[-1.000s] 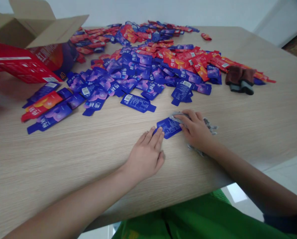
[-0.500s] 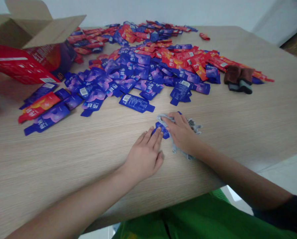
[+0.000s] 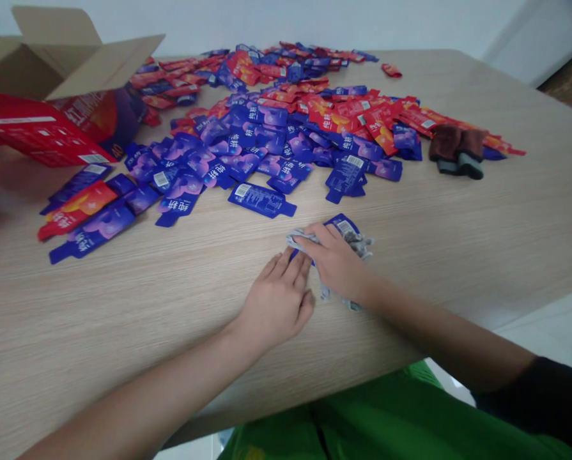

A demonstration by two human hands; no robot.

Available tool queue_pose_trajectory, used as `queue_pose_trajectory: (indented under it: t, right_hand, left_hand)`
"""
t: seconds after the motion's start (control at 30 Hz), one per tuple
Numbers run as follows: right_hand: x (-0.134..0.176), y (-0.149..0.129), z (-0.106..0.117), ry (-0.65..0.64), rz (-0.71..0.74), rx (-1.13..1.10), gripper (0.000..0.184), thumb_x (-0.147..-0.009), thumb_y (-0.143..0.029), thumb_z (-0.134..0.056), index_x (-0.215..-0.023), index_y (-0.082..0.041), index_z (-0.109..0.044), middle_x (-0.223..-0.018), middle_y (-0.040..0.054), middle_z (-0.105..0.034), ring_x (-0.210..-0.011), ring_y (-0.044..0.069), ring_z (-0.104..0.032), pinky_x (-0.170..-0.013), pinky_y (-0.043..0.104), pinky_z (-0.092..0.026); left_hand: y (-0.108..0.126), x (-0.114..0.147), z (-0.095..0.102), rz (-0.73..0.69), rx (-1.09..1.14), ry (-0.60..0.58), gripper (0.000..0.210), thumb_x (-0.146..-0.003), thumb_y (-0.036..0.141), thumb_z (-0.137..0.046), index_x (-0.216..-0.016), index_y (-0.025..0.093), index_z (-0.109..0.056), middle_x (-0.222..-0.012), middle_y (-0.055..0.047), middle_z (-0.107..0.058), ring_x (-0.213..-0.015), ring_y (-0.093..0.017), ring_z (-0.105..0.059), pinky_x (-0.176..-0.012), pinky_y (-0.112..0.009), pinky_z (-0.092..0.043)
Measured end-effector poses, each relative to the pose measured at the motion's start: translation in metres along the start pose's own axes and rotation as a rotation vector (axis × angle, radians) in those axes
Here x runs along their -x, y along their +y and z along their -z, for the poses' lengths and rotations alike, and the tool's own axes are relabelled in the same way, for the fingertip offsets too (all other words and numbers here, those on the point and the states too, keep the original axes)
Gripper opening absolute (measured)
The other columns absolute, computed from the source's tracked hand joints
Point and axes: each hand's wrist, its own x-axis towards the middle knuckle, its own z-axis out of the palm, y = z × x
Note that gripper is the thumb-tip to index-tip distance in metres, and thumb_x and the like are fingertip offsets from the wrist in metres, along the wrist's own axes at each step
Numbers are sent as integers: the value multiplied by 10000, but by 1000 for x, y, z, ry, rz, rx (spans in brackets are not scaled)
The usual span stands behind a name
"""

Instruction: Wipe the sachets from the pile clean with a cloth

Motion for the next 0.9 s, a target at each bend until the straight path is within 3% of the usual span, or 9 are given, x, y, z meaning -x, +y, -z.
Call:
queue_pose_trajectory:
  t: [0.17, 0.3, 0.43, 0.6, 0.7, 0.9]
  right_hand:
    - [14, 37, 4, 89, -107, 162, 446, -844, -24, -381, -1197, -156, -619, -1158, 144, -512, -979, 256, -465, -898, 427, -423]
    - [17, 64, 21, 170, -185, 109, 393, -868, -92, -408, -1173, -175, -641, -1091, 136, -508, -1005, 269, -491, -883, 448, -443]
    - [2, 45, 22, 248, -186, 10, 397, -865, -114, -417, -1189, -195, -630, -1091, 133, -506, -1031, 269, -497, -892, 445, -447]
    - [-11, 13, -3, 57, -21, 53, 419, -807, -53, -425, -1170, -123, -621, -1099, 155, -515, -1012, 264, -461, -912, 410, -427]
    - [-7, 25, -5, 37, -67, 158, 414, -827, -49, -402, -1163, -127, -631, -1094, 160, -516, -991, 270, -454, -907, 419, -415]
    - [-6, 54, 14, 77, -157, 170, 405, -825, -54, -410, -1137, -123, -660, -1024, 155, -516, -980, 277, -470, -897, 427, -418]
  left_hand:
    - [-2, 0, 2, -14, 14, -9, 575, -900, 278, -416, -1413, 20, -433, -1499, -165, -401, -1399, -321, -341, -1128, -450, -335]
    - [-2, 0, 1, -14, 12, -4, 574, -902, 276, -406, -1414, 17, -432, -1504, -162, -394, -1403, -326, -331, -1128, -448, -333]
    - [-2, 0, -1, -16, -1, 1, 573, -906, 282, -402, -1413, 17, -434, -1495, -164, -409, -1397, -331, -339, -1123, -447, -337]
    - [-2, 0, 0, -20, -9, 1, 570, -909, 296, -402, -1403, 16, -447, -1475, -174, -436, -1387, -339, -356, -1120, -454, -340]
    - [-3, -1, 2, -22, -1, -9, 563, -908, 285, -403, -1403, 21, -447, -1487, -169, -420, -1391, -329, -352, -1117, -450, -346]
    - [-2, 1, 2, -18, 8, 11, 568, -910, 291, -406, -1412, 27, -432, -1503, -163, -395, -1392, -321, -354, -1114, -445, -351]
